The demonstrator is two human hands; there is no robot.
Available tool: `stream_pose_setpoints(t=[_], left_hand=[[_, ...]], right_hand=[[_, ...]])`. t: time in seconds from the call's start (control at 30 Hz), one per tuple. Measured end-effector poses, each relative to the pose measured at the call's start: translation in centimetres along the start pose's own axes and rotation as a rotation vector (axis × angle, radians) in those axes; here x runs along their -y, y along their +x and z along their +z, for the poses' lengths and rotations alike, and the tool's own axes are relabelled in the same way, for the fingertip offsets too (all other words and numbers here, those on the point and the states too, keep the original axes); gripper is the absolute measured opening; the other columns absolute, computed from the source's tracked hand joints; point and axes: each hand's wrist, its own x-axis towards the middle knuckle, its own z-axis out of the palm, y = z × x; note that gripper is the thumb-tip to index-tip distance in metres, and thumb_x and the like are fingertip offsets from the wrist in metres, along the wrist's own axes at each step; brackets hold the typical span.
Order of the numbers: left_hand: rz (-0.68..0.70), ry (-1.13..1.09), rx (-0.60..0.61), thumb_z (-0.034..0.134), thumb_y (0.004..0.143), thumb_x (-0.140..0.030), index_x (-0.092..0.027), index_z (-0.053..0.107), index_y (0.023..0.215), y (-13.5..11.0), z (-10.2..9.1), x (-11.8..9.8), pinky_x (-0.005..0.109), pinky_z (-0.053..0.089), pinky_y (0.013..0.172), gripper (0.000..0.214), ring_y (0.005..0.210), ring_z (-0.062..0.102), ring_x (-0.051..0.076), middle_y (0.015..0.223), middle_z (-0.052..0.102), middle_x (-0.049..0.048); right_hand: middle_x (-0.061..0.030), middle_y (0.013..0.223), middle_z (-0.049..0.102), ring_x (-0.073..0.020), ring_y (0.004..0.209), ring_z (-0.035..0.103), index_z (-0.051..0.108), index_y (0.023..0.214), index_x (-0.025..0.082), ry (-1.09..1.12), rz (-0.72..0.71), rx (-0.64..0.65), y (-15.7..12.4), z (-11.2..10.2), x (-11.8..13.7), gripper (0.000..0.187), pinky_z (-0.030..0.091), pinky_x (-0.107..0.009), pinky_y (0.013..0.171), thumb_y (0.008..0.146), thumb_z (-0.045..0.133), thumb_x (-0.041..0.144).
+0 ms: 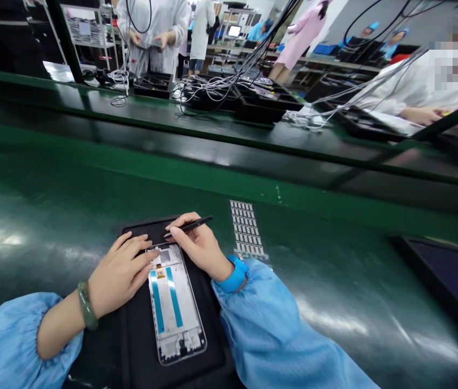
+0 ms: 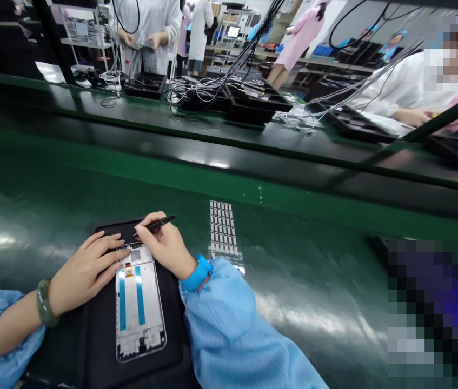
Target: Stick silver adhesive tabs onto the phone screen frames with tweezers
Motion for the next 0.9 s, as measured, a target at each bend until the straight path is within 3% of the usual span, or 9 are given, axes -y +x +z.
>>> stream_pose_setpoints(t=[0.27,0.43,0.9], left_hand=[[0.006,-0.015,-0.005,0.043,0.089,-0.021,-0.023,0.054,0.120,-0.08,-0.01,-0.01,0.049,0.031,0.104,0.033,0.118,0.046,0.023,0.118,0.057,0.0075],[0.001,-0.016,0.014,0.042,0.089,-0.022,-0.023,0.054,0.119,-0.10,-0.02,0.00,0.048,0.030,0.105,0.032,0.119,0.045,0.023,0.119,0.056,0.0075],[0.005,-0.003,0.027,0.042,0.090,-0.022,-0.022,0.053,0.119,-0.10,-0.03,-0.01,0.048,0.029,0.105,0.031,0.119,0.044,0.022,0.119,0.055,0.0071]], right_hand=[[-0.0024,0.085,0.059,-0.0133,0.074,0.060,0.054,0.085,0.020,-0.183,-0.043,0.107,-0.29,0.53,0.79,0.005,0.052,-0.026,0.064,0.082,0.054,0.023],[-0.0026,0.085,0.059,-0.0138,0.076,0.060,0.054,0.086,0.019,-0.257,-0.101,0.106,-0.28,0.54,0.64,0.005,0.052,-0.027,0.068,0.081,0.053,0.021],[-0.0023,0.084,0.059,-0.0129,0.075,0.061,0.054,0.086,0.019,-0.250,-0.098,0.085,-0.29,0.69,0.33,0.005,0.052,-0.025,0.069,0.083,0.054,0.022]])
